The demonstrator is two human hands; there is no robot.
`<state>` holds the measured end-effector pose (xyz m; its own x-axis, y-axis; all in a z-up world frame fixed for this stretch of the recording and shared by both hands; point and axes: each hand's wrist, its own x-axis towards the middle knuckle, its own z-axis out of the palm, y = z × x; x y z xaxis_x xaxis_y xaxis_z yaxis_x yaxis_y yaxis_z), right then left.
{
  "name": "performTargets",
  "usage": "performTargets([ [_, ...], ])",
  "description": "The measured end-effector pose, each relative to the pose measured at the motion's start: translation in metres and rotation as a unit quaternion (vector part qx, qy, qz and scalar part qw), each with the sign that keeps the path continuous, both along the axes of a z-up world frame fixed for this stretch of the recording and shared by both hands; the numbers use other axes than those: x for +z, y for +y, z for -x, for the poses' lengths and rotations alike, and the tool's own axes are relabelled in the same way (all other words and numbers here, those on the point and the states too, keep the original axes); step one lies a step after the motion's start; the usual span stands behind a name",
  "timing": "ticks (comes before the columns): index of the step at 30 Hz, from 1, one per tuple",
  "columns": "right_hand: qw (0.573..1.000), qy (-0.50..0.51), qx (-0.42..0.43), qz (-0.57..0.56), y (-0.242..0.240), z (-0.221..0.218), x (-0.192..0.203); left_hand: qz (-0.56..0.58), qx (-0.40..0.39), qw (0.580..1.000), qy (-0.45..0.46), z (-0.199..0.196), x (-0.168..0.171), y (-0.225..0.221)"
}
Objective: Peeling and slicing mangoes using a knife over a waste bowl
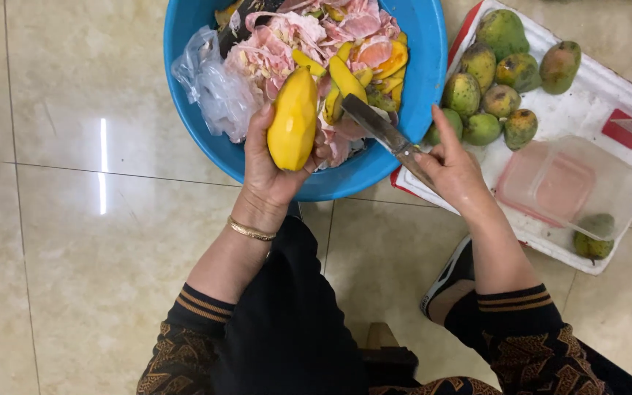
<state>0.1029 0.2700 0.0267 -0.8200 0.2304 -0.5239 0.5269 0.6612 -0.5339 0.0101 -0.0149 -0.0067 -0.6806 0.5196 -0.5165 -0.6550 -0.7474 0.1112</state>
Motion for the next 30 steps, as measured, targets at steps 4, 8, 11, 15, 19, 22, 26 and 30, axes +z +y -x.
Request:
performTargets([
  [4,0.997,-0.018,0.025,-0.069,0.003,-0.017,0.026,-0.003,0.002,1.0,-0.02,0.002,0.024,0.002],
  [8,0.995,-0.055,-0.008,-0.079,0.015,-0.048,0.041,0.012,-0.004,1.0,-0.022,0.006,0.034,0.002],
  [11,0.991,-0.078,-0.049,-0.101,0.039,-0.084,0.047,0.015,-0.008,1.0,-0.019,0.007,0.033,-0.001],
  [15,0.976,-0.076,-0.09,-0.182,0.088,-0.15,0.037,0.018,0.006,1.0,-0.017,0.006,0.03,-0.008],
  [19,0.976,-0.043,-0.141,-0.163,0.043,-0.14,0.106,0.065,0.011,0.997,-0.034,-0.002,0.066,-0.001],
  [22,0.98,0.1,-0.171,-0.028,0.021,-0.138,0.129,-0.01,0.015,1.0,-0.002,-0.005,0.073,0.0],
  [26,0.976,0.124,-0.173,0.037,-0.016,-0.135,0.175,-0.081,-0.059,0.992,0.078,-0.013,0.102,0.001],
  [30,0.96,0.267,-0.075,0.052,-0.002,-0.158,0.198,-0.203,-0.119,0.952,0.195,-0.024,0.131,0.007],
])
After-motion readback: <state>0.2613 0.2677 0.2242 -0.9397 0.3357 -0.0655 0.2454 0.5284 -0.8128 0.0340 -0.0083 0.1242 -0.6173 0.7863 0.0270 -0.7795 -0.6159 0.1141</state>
